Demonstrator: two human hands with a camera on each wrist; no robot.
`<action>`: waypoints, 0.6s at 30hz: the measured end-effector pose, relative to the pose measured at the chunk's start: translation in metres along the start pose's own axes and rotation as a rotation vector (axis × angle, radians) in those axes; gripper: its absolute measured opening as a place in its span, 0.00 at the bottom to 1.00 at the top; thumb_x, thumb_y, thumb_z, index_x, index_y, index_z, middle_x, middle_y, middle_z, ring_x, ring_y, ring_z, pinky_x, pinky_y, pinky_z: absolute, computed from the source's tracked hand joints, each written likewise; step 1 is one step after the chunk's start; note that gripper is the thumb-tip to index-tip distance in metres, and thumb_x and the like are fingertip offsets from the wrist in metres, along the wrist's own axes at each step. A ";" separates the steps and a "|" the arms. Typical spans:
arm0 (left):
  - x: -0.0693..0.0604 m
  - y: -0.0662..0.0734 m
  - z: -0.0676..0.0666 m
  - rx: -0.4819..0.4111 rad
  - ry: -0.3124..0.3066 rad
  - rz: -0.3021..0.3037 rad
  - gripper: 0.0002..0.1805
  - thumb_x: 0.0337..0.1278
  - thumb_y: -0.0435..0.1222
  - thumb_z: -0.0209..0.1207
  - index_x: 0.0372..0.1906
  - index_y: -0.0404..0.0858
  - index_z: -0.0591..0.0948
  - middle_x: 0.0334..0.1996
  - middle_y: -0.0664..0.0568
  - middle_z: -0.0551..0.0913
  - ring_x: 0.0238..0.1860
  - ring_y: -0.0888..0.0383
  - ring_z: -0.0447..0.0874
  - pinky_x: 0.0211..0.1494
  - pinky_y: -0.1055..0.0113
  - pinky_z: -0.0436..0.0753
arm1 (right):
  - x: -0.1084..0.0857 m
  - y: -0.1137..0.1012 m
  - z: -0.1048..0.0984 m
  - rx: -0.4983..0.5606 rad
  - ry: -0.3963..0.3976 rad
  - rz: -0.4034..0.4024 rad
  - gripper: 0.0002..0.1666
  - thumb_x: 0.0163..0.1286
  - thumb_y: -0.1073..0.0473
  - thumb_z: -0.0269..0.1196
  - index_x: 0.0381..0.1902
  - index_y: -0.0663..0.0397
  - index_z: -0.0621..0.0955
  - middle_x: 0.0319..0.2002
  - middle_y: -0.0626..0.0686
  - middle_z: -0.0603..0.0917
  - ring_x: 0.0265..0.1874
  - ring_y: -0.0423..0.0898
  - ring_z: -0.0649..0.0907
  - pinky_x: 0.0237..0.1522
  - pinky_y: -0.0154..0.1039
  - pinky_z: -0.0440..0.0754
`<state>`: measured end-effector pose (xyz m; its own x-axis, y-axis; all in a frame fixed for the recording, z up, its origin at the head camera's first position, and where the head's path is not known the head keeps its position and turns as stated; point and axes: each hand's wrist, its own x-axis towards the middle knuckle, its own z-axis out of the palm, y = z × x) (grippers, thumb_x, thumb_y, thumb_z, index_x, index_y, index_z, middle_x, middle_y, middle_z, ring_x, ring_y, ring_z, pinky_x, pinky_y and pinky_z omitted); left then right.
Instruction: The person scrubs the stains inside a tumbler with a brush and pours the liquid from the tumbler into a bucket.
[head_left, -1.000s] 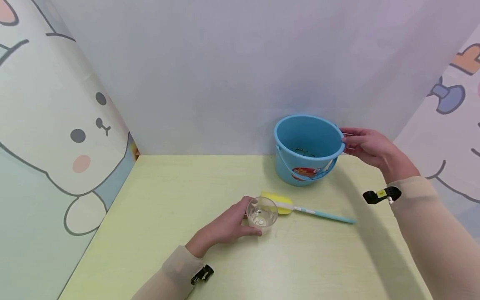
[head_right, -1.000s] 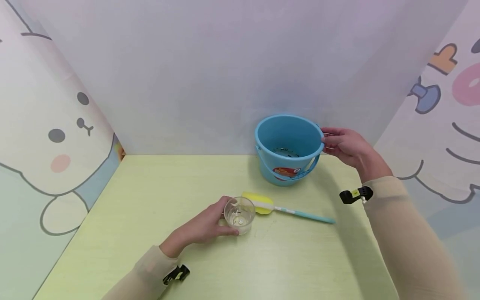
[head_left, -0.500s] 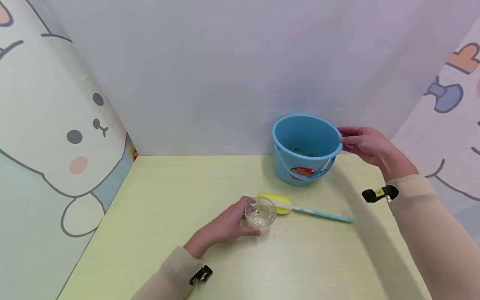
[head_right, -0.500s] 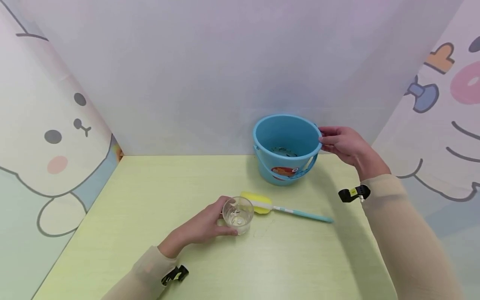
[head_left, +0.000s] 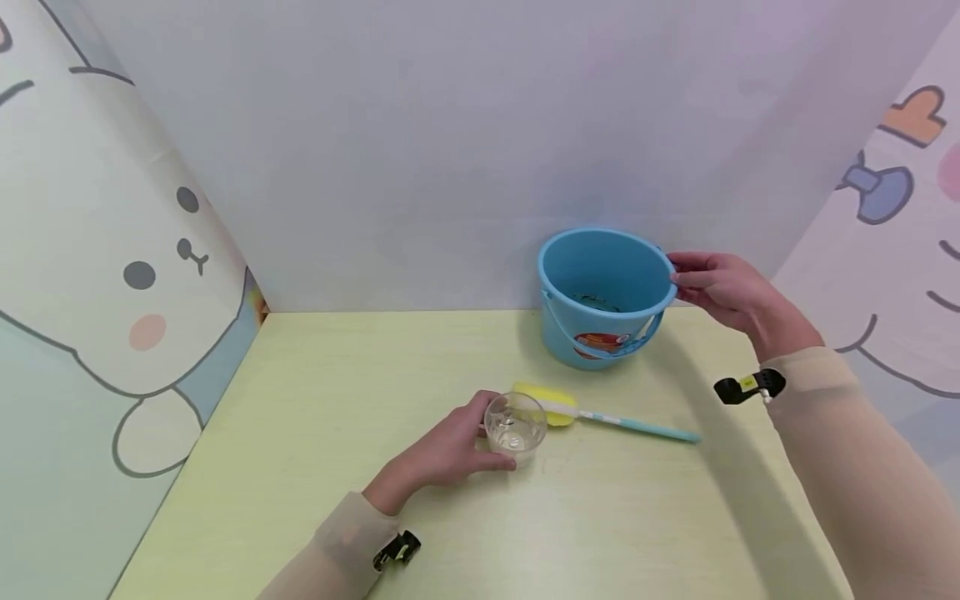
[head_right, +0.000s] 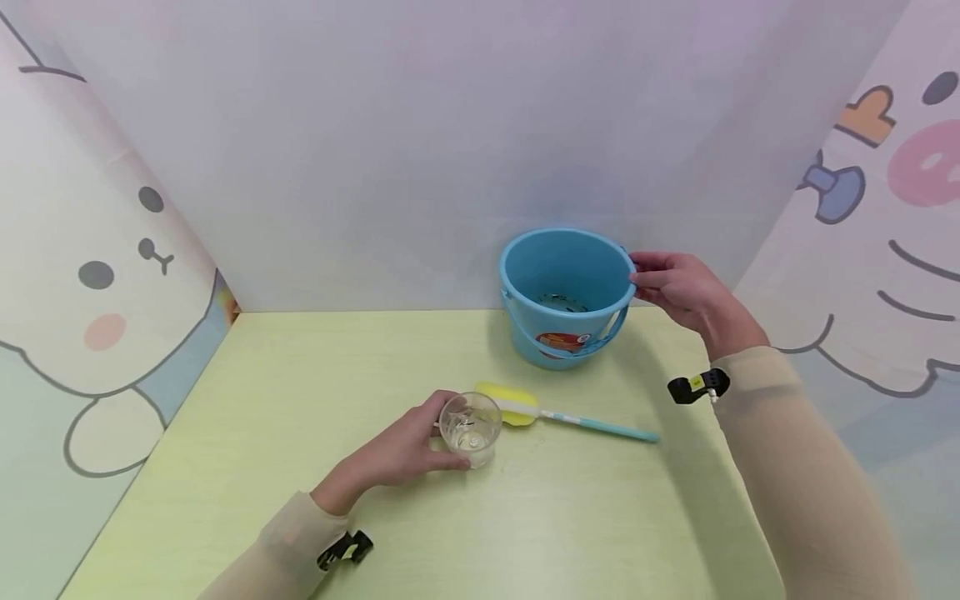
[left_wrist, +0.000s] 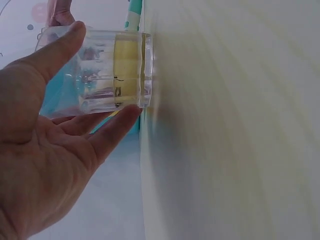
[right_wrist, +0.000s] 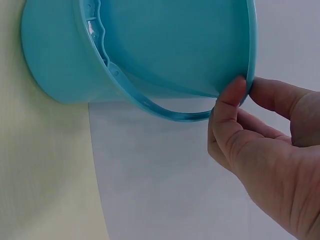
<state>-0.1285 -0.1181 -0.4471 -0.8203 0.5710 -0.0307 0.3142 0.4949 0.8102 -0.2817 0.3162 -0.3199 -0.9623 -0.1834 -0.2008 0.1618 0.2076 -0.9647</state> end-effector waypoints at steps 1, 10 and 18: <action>0.000 0.000 0.000 -0.006 0.001 0.003 0.47 0.58 0.46 0.78 0.75 0.39 0.65 0.62 0.49 0.81 0.60 0.52 0.84 0.63 0.58 0.82 | 0.000 0.001 0.000 0.005 0.001 0.003 0.38 0.84 0.62 0.58 0.83 0.65 0.57 0.61 0.48 0.80 0.53 0.43 0.85 0.55 0.35 0.85; -0.002 0.002 -0.002 -0.042 0.027 0.010 0.45 0.58 0.45 0.78 0.74 0.39 0.66 0.61 0.50 0.81 0.57 0.50 0.85 0.62 0.56 0.83 | 0.003 0.005 -0.002 0.031 -0.010 -0.013 0.41 0.82 0.59 0.61 0.83 0.64 0.58 0.62 0.48 0.80 0.55 0.44 0.85 0.55 0.33 0.85; -0.001 0.001 -0.007 -0.068 0.034 0.018 0.44 0.59 0.46 0.78 0.74 0.40 0.66 0.62 0.50 0.80 0.58 0.51 0.85 0.62 0.55 0.83 | -0.001 0.003 -0.004 0.053 -0.051 -0.033 0.41 0.81 0.64 0.61 0.83 0.66 0.56 0.62 0.46 0.82 0.54 0.42 0.86 0.54 0.34 0.85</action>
<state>-0.1304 -0.1224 -0.4423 -0.8309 0.5565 0.0027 0.2964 0.4384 0.8485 -0.2807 0.3211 -0.3222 -0.9552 -0.2380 -0.1758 0.1427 0.1500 -0.9783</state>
